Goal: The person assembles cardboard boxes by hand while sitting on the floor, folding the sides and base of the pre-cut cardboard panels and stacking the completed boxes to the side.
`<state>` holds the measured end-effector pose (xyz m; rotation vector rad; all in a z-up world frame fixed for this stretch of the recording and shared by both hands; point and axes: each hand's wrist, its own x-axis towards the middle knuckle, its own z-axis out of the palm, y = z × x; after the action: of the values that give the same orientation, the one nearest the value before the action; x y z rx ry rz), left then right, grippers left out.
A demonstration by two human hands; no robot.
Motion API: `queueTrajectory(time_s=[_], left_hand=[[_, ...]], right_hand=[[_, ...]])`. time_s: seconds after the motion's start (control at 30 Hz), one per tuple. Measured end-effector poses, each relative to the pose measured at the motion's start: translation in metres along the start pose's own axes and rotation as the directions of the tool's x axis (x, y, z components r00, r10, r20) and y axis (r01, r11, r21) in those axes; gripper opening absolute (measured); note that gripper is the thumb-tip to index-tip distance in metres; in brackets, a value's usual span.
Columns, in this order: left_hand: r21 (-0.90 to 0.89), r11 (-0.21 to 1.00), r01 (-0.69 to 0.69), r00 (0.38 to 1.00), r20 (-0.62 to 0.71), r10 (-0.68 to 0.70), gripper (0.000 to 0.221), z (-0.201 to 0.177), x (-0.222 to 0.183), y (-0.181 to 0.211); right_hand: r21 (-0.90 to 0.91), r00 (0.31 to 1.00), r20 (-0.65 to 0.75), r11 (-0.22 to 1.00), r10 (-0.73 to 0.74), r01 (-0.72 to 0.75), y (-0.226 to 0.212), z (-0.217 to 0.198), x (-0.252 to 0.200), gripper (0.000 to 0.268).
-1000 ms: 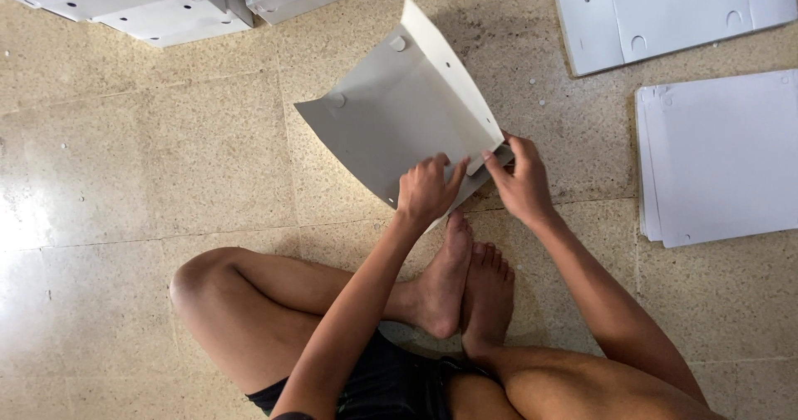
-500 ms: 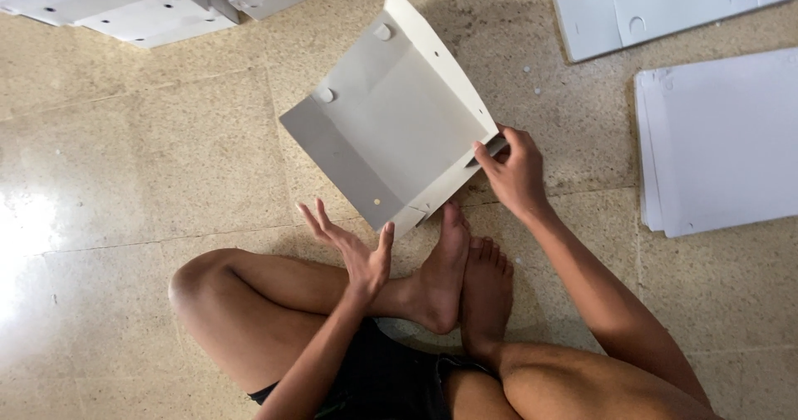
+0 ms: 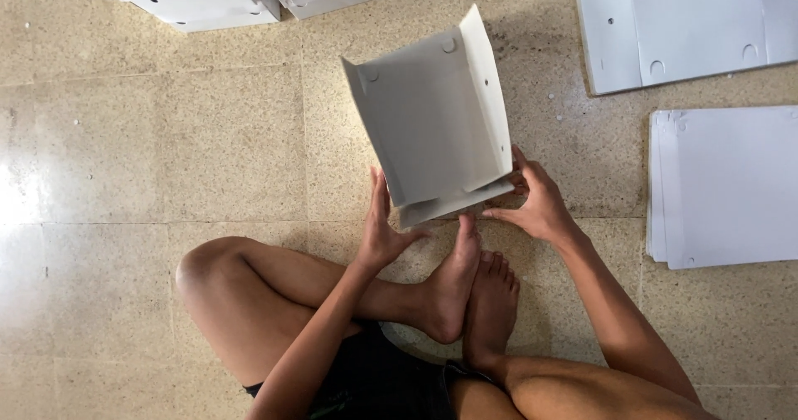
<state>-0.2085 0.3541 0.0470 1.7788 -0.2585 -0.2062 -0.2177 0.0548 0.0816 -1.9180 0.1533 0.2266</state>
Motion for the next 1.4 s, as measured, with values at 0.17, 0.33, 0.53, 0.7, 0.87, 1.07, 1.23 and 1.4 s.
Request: queueTrajectory(time_s=[0.17,0.33,0.53,0.7,0.87,1.07,1.23,1.4], left_hand=[[0.325,0.946,0.017,0.994,0.095,-0.050,0.128,-0.003,0.008,-0.010],[0.352,0.936,-0.011,0.982,0.181,-0.056,0.118,-0.008,0.008,-0.026],[0.253,0.967,-0.001,0.998,0.056,-0.013,0.087,0.006,0.017,-0.027],[0.382,0.923,0.045,0.997,-0.082,-0.015,0.068,0.013,0.024,-0.051],[0.394,0.919,0.031,0.997,-0.077,0.000,0.064,0.012,0.022,-0.033],[0.415,0.906,-0.084,0.996,0.048,0.070,0.061,0.003,0.018,-0.014],[0.573,0.813,-0.103,0.994,0.036,0.101,0.052,0.012,0.022,-0.008],[0.544,0.838,-0.040,0.986,0.160,-0.057,0.070,0.011,0.020,0.041]], right_hand=[[-0.148,0.999,0.021,0.988,-0.042,0.045,0.047,0.007,0.014,0.092],[-0.268,0.976,0.000,0.941,-0.216,0.208,0.016,0.010,0.018,0.081],[-0.329,0.940,0.011,0.886,-0.341,0.326,0.051,0.016,0.031,0.078],[-0.505,0.843,-0.150,0.773,-0.516,0.384,0.092,0.027,0.043,0.061],[-0.545,0.854,-0.159,0.765,-0.496,0.343,0.080,0.032,0.039,0.059],[-0.436,0.954,-0.039,0.865,-0.296,0.251,0.030,0.027,0.011,0.060],[-0.528,0.951,-0.047,0.816,-0.305,0.236,0.049,0.027,0.025,0.050],[-0.437,0.951,-0.275,0.900,-0.141,0.007,0.077,0.021,0.029,0.053]])
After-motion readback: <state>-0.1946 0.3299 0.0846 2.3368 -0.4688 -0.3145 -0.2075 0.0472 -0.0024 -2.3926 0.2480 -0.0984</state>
